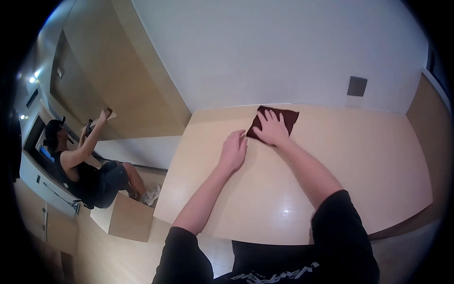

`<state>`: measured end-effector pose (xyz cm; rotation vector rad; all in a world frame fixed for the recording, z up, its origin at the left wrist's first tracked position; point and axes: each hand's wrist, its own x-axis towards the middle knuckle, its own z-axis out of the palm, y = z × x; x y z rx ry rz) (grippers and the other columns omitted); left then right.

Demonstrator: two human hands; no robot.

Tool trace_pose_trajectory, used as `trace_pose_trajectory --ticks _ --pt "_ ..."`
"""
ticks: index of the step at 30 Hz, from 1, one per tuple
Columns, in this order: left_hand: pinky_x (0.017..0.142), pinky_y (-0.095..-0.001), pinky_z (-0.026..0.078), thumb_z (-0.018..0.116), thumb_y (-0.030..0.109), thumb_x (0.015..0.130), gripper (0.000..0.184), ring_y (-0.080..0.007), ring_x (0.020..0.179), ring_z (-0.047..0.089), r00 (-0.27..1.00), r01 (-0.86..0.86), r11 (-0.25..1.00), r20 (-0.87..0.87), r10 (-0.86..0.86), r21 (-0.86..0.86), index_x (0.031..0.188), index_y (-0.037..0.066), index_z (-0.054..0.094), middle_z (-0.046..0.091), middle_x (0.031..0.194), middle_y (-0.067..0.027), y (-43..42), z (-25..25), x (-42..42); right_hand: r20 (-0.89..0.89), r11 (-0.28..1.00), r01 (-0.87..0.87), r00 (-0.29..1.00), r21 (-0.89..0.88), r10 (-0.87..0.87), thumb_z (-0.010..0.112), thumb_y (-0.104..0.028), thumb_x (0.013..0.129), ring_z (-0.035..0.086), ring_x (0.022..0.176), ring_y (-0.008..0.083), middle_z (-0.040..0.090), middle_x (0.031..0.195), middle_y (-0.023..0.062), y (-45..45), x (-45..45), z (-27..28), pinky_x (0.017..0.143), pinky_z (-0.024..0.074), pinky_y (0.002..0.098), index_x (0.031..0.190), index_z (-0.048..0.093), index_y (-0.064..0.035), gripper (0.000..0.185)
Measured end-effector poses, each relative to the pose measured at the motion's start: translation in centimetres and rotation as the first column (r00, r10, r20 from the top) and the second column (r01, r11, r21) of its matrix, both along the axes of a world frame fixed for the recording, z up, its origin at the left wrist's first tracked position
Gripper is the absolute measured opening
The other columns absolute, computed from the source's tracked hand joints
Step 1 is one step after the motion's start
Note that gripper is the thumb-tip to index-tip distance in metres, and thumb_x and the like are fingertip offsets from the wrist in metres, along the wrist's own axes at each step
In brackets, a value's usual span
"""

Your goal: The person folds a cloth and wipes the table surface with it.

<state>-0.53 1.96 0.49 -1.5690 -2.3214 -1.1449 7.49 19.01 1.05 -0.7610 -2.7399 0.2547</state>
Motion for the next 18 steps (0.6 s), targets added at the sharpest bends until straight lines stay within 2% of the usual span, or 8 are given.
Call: trace_pose_trajectory --ticks 3,6,8,10,12,14,16,18 --pt "0.094 -0.0453 0.045 0.053 0.018 0.095 0.034 -0.0392 0.109 0.056 0.994 -0.006 0.998 0.112 -0.001 0.059 0.122 -0.001 0.052 0.059 0.117 -0.0226 0.1 -0.1 0.4 0.043 0.986 -0.167 0.985 0.027 0.166 0.046 -0.046 0.091 0.023 0.145 0.0326 0.03 0.153 0.0196 -4.7 3.9 -0.2 0.118 0.0136 0.0526 0.146 0.033 -0.0035 0.071" --pt "0.093 -0.0456 0.044 0.055 0.021 0.094 0.036 -0.0374 0.108 0.057 1.0 0.001 0.999 -0.005 -0.001 0.046 0.121 -0.002 0.052 0.059 0.117 -0.0217 0.1 -0.4 0.2 -0.016 0.921 -0.374 0.927 -0.106 0.374 0.052 -0.039 0.088 0.021 0.145 0.0341 0.03 0.151 0.0241 -10.6 9.6 0.6 0.118 0.0109 0.0523 0.145 0.032 0.0025 0.073" --pt "0.091 -0.0457 0.045 0.056 0.021 0.093 0.036 -0.0386 0.106 0.058 0.991 0.038 0.993 0.124 -0.052 0.11 0.121 -0.002 0.052 0.059 0.116 -0.0216 0.0 -0.3 0.2 -0.112 0.806 -0.542 0.839 -0.237 0.532 0.06 -0.032 0.085 0.027 0.142 0.0354 0.033 0.149 0.0248 -11.6 12.8 1.4 0.117 0.0177 0.05 0.144 0.033 0.0021 0.074" --pt "0.091 -0.0456 0.045 0.056 0.02 0.093 0.035 -0.0377 0.106 0.058 0.997 0.02 0.996 0.078 -0.027 0.092 0.12 -0.001 0.053 0.059 0.116 -0.0217 -0.5 0.4 1.3 -0.437 0.658 -0.646 0.757 -0.387 0.486 0.066 -0.024 0.081 0.035 0.136 0.0366 0.039 0.144 0.024 -9.3 13.7 1.4 0.114 0.0283 0.0459 0.141 0.037 0.0012 0.072" --pt "0.091 -0.0454 0.045 0.056 0.019 0.093 0.034 -0.038 0.105 0.058 0.953 -0.005 0.996 -0.3 0.033 0.093 0.119 -0.002 0.053 0.059 0.113 -0.0219 -1.9 3.1 4.8 -0.454 0.763 -0.449 0.861 -0.465 0.23 0.066 -0.017 0.081 0.043 0.128 0.0372 0.046 0.137 0.023 -6.9 16.0 3.4 0.108 0.0359 0.0428 0.132 0.046 0.001 0.058" --pt "0.093 -0.0432 0.044 0.057 0.018 0.092 0.033 -0.0363 0.111 0.055 0.966 0.012 0.992 -0.257 -0.043 -0.123 0.119 0.0 0.055 0.059 0.116 -0.0202 -3.3 5.9 10.1 -0.42 0.929 -0.254 0.899 -0.27 0.124 0.061 -0.012 0.082 0.041 0.13 0.0381 0.047 0.136 0.0221 -2.6 18.1 3.3 0.108 0.0357 0.0433 0.13 0.048 0.0007 0.051" --pt "0.093 -0.0429 0.044 0.058 0.026 0.092 0.042 -0.0374 0.114 0.055 0.938 0.015 0.926 -0.317 -0.144 -0.377 0.122 -0.003 0.053 0.058 0.121 -0.0222 -4.0 6.2 14.2 -0.423 0.969 -0.187 0.9 -0.16 0.104 0.059 -0.01 0.083 0.04 0.131 0.0382 0.047 0.136 0.0216 0.9 20.2 1.9 0.109 0.0353 0.0439 0.129 0.049 0.0004 0.048" --pt "0.095 -0.043 0.044 0.057 0.03 0.093 0.047 -0.0377 0.117 0.053 0.889 -0.099 0.904 -0.446 -0.108 -0.417 0.124 -0.005 0.051 0.056 0.125 -0.0238 -4.2 3.8 15.7 -0.347 0.995 0.056 0.938 0.079 -0.025 0.058 -0.009 0.083 0.039 0.132 0.0388 0.047 0.136 0.0221 2.5 22.7 1.5 0.11 0.0328 0.0465 0.127 0.052 -0.0002 0.046"
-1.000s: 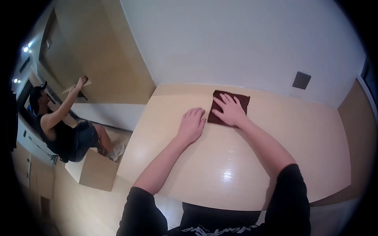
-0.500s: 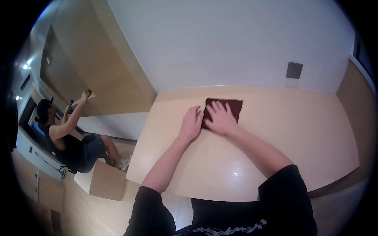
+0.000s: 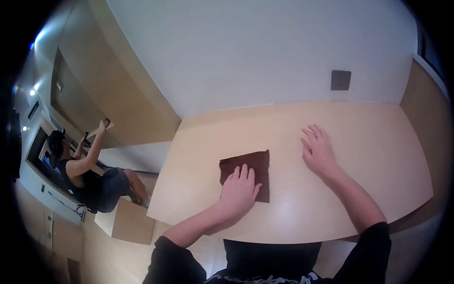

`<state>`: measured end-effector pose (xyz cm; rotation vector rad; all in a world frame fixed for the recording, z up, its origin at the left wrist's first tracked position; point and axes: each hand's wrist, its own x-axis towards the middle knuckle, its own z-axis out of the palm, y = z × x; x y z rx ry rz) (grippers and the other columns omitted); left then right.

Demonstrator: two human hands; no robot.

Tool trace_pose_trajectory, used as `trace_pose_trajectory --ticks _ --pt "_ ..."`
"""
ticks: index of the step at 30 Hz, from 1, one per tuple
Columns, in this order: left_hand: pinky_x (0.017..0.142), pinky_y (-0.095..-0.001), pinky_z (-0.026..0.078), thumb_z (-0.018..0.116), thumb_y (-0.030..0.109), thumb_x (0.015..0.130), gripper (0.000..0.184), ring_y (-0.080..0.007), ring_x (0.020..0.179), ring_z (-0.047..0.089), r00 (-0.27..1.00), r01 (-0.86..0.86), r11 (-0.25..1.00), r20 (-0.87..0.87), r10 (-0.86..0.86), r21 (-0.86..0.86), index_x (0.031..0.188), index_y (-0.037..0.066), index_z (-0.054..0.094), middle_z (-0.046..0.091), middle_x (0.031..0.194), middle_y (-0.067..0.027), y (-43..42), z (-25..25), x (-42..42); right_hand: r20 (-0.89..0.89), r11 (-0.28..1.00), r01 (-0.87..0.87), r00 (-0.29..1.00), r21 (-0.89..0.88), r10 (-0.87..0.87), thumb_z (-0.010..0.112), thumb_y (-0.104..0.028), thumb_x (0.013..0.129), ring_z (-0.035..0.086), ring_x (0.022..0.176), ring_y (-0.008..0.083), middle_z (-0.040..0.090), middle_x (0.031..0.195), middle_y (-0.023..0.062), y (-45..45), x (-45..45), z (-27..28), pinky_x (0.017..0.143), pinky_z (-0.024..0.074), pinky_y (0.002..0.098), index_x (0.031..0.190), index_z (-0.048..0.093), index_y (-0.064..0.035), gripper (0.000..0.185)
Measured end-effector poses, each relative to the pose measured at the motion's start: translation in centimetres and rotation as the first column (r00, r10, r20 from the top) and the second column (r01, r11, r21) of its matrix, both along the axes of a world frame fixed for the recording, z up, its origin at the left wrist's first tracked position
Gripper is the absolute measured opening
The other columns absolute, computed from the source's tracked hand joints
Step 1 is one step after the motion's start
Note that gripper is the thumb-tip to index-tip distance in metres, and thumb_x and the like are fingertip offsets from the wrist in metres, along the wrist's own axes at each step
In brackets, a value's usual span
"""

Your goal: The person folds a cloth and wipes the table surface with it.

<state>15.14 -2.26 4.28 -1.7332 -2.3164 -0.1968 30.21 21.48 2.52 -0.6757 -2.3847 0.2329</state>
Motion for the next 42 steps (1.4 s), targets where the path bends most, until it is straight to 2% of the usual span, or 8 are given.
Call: trace_pose_trajectory --ticks 1,4,15,19,21,23,34,42 --pt "0.097 -0.043 0.044 0.056 0.034 0.093 0.053 -0.0379 0.121 0.051 0.988 -0.058 0.997 -0.145 0.052 -0.043 0.127 -0.007 0.049 0.053 0.13 -0.0254 0.7 -0.8 0.4 0.0 1.0 0.002 1.0 0.003 -0.002 0.058 -0.009 0.083 0.039 0.132 0.0388 0.047 0.136 0.0221 0.9 0.8 -0.5 0.11 0.0328 0.0465 0.127 0.052 -0.0002 0.046" --pt "0.1 -0.0433 0.043 0.053 0.038 0.095 0.061 -0.0384 0.127 0.047 0.995 -0.081 0.978 -0.08 0.067 -0.195 0.132 -0.009 0.044 0.047 0.137 -0.0276 2.6 -0.3 -0.4 0.055 0.989 0.069 0.997 -0.133 -0.062 0.058 -0.011 0.083 0.039 0.131 0.0397 0.047 0.136 0.0225 3.0 2.2 -1.5 0.111 0.0305 0.0497 0.125 0.054 -0.0012 0.044" --pt "0.096 -0.0498 0.045 0.046 0.041 0.095 0.053 -0.0403 0.122 0.05 0.986 -0.164 0.978 -0.019 0.167 0.126 0.121 -0.005 0.052 0.053 0.129 -0.0265 21.0 -4.4 -16.3 0.079 0.998 0.05 0.996 -0.047 -0.046 0.056 -0.022 0.086 0.04 0.13 0.0374 0.05 0.128 0.0236 2.8 1.7 -2.3 0.111 0.0278 0.0497 0.117 0.058 -0.0014 0.037" --pt "0.108 -0.0518 0.032 0.041 0.043 0.096 0.06 -0.0407 0.135 0.037 0.962 -0.251 0.966 0.133 0.24 0.07 0.136 -0.001 0.045 0.042 0.143 -0.023 21.0 -4.6 -16.4 0.083 0.998 0.038 0.996 -0.048 -0.034 0.056 -0.023 0.086 0.041 0.128 0.0361 0.049 0.129 0.0228 2.7 1.9 -2.2 0.11 0.0279 0.0497 0.116 0.059 -0.0019 0.037" --pt "0.113 -0.0538 0.025 0.038 0.045 0.096 0.063 -0.0402 0.14 0.03 0.959 -0.254 0.96 0.157 0.235 0.12 0.142 0.001 0.04 0.036 0.15 -0.0207 20.2 -4.8 -16.3 0.065 0.995 0.033 0.998 -0.089 -0.027 0.057 -0.023 0.086 0.043 0.127 0.0345 0.049 0.129 0.0212 2.9 1.9 -2.1 0.111 0.0278 0.0488 0.117 0.059 -0.0026 0.037" --pt "0.116 -0.0588 0.011 0.034 0.048 0.097 0.068 -0.0384 0.146 0.016 0.934 -0.307 0.95 0.172 0.313 -0.06 0.151 0.008 0.028 0.022 0.158 -0.0153 19.1 -3.6 -14.7 0.062 0.996 0.029 0.998 -0.088 -0.023 0.057 -0.023 0.086 0.043 0.126 0.0341 0.05 0.128 0.0207 3.1 1.9 -2.2 0.111 0.0284 0.0482 0.117 0.059 -0.0027 0.037" --pt "0.115 -0.0585 0.013 0.047 0.037 0.097 0.067 -0.0387 0.146 0.014 0.989 0.092 0.988 0.124 -0.076 -0.127 0.152 0.008 0.023 0.017 0.159 -0.0163 -0.1 -2.2 -4.0 0.036 0.998 0.019 0.999 -0.057 -0.017 0.058 -0.021 0.087 0.046 0.123 0.0353 0.052 0.13 0.0191 2.9 2.2 -2.5 0.11 0.032 0.0463 0.117 0.061 -0.0052 0.035" --pt "0.114 -0.0593 0.014 0.056 0.041 0.09 0.073 -0.0398 0.145 0.019 0.977 0.018 0.986 0.211 0.018 -0.165 0.15 0.008 0.031 0.022 0.157 -0.0172 -12.1 -0.6 6.0 0.114 0.996 0.064 0.992 -0.057 -0.057 0.054 -0.019 0.089 0.042 0.131 0.0353 0.049 0.135 0.0196 2.8 2.0 -2.6 0.112 0.0296 0.0472 0.122 0.057 -0.0036 0.037"
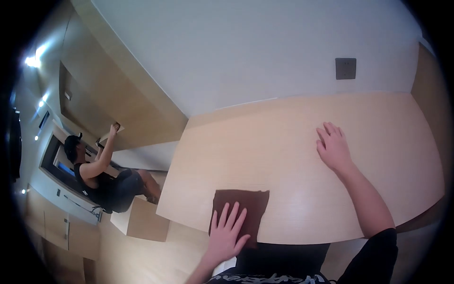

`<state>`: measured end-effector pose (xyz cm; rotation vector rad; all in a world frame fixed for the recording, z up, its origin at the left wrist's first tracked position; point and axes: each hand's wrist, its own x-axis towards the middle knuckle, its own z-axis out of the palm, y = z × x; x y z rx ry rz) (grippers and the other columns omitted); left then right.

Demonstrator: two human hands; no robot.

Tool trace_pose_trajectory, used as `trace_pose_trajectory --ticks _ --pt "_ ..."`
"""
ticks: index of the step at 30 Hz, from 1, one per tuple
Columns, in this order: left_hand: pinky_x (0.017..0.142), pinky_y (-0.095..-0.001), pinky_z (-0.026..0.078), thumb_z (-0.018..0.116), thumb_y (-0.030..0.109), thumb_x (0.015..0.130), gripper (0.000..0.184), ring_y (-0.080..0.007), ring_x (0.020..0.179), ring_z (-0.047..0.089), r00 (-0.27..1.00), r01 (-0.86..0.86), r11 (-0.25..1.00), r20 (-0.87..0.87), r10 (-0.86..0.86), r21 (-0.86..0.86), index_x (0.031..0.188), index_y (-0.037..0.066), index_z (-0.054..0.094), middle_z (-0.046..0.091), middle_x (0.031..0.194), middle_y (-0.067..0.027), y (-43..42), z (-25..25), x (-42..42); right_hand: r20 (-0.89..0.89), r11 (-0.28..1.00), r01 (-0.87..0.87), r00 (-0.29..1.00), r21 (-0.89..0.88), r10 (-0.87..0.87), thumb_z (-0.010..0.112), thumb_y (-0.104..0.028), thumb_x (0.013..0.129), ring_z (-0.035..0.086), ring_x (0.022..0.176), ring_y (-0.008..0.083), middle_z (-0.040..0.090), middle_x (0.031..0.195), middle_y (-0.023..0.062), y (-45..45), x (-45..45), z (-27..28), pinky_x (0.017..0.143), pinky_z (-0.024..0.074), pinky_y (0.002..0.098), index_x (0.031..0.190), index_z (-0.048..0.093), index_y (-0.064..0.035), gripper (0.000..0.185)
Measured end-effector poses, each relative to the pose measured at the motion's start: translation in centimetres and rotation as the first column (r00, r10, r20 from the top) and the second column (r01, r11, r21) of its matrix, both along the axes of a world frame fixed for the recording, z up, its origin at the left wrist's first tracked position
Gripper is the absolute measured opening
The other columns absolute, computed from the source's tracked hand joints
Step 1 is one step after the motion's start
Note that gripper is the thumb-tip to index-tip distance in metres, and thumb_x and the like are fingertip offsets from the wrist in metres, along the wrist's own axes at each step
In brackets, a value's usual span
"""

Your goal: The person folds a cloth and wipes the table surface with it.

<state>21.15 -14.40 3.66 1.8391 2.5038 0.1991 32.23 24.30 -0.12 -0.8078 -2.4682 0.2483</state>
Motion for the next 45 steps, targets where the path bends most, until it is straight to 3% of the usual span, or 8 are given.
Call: trace_pose_trajectory --ticks 4,9,19,27,31,33,39,45 --pt "0.113 -0.0589 0.016 0.059 0.041 0.089 0.072 -0.0387 0.144 0.022 0.981 -0.17 0.973 0.123 0.152 0.155 0.148 0.007 0.035 0.025 0.156 -0.0197 -0.7 -1.2 0.9 0.011 1.0 0.015 1.0 -0.013 -0.015 0.054 -0.019 0.089 0.041 0.132 0.0356 0.049 0.137 0.0199 -0.2 0.2 0.1 0.113 0.0284 0.0476 0.123 0.056 -0.0037 0.037" --pt "0.115 -0.0569 0.014 0.058 0.043 0.09 0.078 -0.0382 0.145 0.019 0.993 -0.066 0.997 0.099 0.063 0.034 0.148 -0.001 0.028 0.022 0.156 -0.0206 0.6 0.1 -1.0 -0.001 1.0 -0.002 1.0 -0.011 0.002 0.053 -0.019 0.09 0.04 0.133 0.0362 0.048 0.137 0.0207 -0.1 0.2 0.0 0.113 0.0273 0.0477 0.124 0.056 -0.0035 0.038" --pt "0.118 -0.053 0.012 0.054 0.042 0.093 0.075 -0.0337 0.147 0.015 0.988 0.152 0.988 0.031 -0.152 -0.008 0.15 0.003 0.025 0.021 0.157 -0.0177 11.4 -0.8 -11.7 0.001 0.997 0.019 1.0 -0.078 -0.019 0.053 -0.02 0.09 0.038 0.135 0.0355 0.047 0.139 0.0216 -0.3 0.2 0.9 0.115 0.0251 0.048 0.123 0.057 -0.0015 0.038" --pt "0.117 -0.0507 0.016 0.04 0.054 0.097 0.07 -0.0293 0.147 0.019 0.996 -0.07 0.991 -0.052 0.077 0.113 0.15 0.01 0.028 0.024 0.158 -0.0101 26.7 -3.6 -22.0 -0.021 0.999 0.002 1.0 -0.052 -0.003 0.056 -0.022 0.089 0.038 0.133 0.0363 0.048 0.136 0.0212 0.7 0.0 0.1 0.113 0.0273 0.0487 0.121 0.058 -0.0032 0.038" --pt "0.116 -0.0536 0.017 0.041 0.055 0.095 0.071 -0.0297 0.145 0.021 0.981 -0.194 0.971 0.003 0.196 0.142 0.148 0.008 0.032 0.025 0.156 -0.0146 31.8 -3.5 -25.4 -0.068 0.993 -0.009 0.998 -0.119 0.001 0.058 -0.021 0.086 0.042 0.128 0.0371 0.05 0.13 0.0203 0.9 0.1 0.7 0.11 0.0301 0.0485 0.118 0.059 -0.0037 0.037" --pt "0.116 -0.0538 0.017 0.041 0.054 0.095 0.07 -0.0303 0.144 0.023 0.977 -0.21 0.964 0.011 0.211 0.165 0.147 0.008 0.034 0.027 0.155 -0.0149 32.3 -3.7 -25.3 -0.094 0.999 -0.035 0.995 -0.027 0.032 0.06 -0.021 0.084 0.043 0.124 0.0373 0.051 0.126 0.0192 1.1 -0.1 0.1 0.108 0.0318 0.0478 0.115 0.06 -0.0039 0.036" --pt "0.116 -0.0536 0.018 0.042 0.053 0.095 0.067 -0.032 0.143 0.025 0.972 -0.236 0.949 0.033 0.235 0.21 0.145 0.008 0.037 0.029 0.153 -0.0143 31.8 -3.5 -24.9 -0.06 0.998 -0.013 0.998 -0.063 0.01 0.059 -0.021 0.084 0.042 0.126 0.036 0.05 0.128 0.0178 0.5 0.0 1.1 0.109 0.0318 0.0465 0.115 0.06 -0.0049 0.035" --pt "0.117 -0.0537 0.013 0.037 0.056 0.096 0.074 -0.0354 0.146 0.017 0.963 -0.248 0.957 -0.066 0.26 0.149 0.152 0.008 0.025 0.022 0.158 -0.0145 30.0 -3.6 -23.2 -0.061 0.995 0.014 0.998 -0.098 -0.02 0.06 -0.023 0.083 0.042 0.128 0.0338 0.051 0.13 0.0162 0.0 0.1 1.3 0.11 0.0315 0.0444 0.115 0.061 -0.0056 0.036"
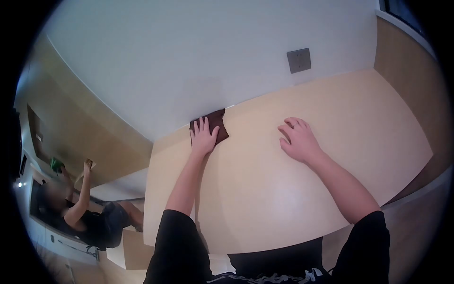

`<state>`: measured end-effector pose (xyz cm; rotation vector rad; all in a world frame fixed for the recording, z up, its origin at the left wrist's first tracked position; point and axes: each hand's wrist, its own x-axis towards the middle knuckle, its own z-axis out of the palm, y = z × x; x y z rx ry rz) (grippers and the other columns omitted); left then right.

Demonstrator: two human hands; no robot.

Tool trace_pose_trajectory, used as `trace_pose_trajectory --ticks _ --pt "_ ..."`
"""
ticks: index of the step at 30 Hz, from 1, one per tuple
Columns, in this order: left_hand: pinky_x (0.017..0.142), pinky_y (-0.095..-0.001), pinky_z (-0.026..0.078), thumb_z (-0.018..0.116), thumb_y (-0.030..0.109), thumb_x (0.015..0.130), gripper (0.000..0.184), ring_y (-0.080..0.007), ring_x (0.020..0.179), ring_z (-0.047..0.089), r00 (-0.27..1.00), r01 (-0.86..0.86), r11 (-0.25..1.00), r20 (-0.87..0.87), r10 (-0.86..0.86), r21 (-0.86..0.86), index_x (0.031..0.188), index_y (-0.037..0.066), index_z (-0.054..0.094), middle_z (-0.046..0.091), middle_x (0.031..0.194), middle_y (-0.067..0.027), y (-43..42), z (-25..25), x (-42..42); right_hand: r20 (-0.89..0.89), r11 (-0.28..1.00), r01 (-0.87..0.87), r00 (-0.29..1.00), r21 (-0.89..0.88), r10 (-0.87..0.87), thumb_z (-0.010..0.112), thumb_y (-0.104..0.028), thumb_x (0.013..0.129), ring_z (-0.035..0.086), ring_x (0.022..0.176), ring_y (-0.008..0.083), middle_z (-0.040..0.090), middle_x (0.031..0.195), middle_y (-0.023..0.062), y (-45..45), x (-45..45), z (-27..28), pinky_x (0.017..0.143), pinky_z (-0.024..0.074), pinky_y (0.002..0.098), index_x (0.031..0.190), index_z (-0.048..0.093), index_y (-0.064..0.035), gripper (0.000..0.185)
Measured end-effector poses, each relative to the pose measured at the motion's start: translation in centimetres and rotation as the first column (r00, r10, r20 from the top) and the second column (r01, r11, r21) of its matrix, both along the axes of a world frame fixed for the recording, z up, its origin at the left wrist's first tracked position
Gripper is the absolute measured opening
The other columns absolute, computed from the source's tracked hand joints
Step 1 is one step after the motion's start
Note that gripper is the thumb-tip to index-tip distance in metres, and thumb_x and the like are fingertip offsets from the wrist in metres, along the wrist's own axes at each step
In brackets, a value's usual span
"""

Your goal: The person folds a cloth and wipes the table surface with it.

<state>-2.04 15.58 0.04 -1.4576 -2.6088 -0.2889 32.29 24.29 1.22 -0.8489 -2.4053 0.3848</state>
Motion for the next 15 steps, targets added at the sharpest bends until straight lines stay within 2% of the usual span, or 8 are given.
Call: trace_pose_trajectory --ticks 3,6,12,15 --pt "0.118 -0.0542 0.011 0.036 0.057 0.096 0.076 -0.0373 0.147 0.014 0.999 0.041 0.999 0.011 -0.041 0.018 0.153 0.01 0.021 0.018 0.159 -0.0149 -2.6 0.3 1.7 -0.014 1.0 -0.015 1.0 0.024 0.015 0.061 -0.023 0.083 0.042 0.128 0.0343 0.052 0.13 0.0168 0.0 0.0 -0.3 0.109 0.0336 0.0441 0.114 0.062 -0.0056 0.036" --pt "0.118 -0.0531 0.012 0.037 0.054 0.097 0.071 -0.0369 0.147 0.013 0.992 0.124 0.99 0.029 -0.123 -0.061 0.154 0.015 0.019 0.016 0.16 -0.0138 -6.3 1.1 4.2 -0.03 1.0 -0.02 0.999 0.007 0.021 0.062 -0.022 0.082 0.044 0.127 0.0345 0.053 0.13 0.0173 -0.2 0.0 -0.1 0.107 0.0361 0.0448 0.114 0.062 -0.0057 0.037" --pt "0.117 -0.0538 0.012 0.043 0.045 0.098 0.07 -0.0397 0.146 0.011 0.961 0.277 0.947 0.024 -0.277 -0.16 0.154 0.012 0.018 0.016 0.159 -0.0183 -16.7 2.7 10.3 -0.017 0.997 -0.024 1.0 0.068 0.025 0.063 -0.023 0.082 0.046 0.125 0.0351 0.054 0.129 0.0177 -0.2 0.1 -0.8 0.106 0.0375 0.0449 0.114 0.061 -0.0056 0.037" --pt "0.116 -0.0556 0.013 0.047 0.044 0.097 0.07 -0.0417 0.146 0.012 0.94 0.338 0.925 0.106 -0.324 -0.171 0.152 0.009 0.022 0.016 0.158 -0.0196 -20.0 3.8 11.1 -0.036 0.998 -0.036 0.999 0.056 0.038 0.062 -0.023 0.083 0.046 0.125 0.0354 0.054 0.129 0.0179 -0.2 0.2 -0.6 0.106 0.0378 0.0447 0.114 0.061 -0.0055 0.036"
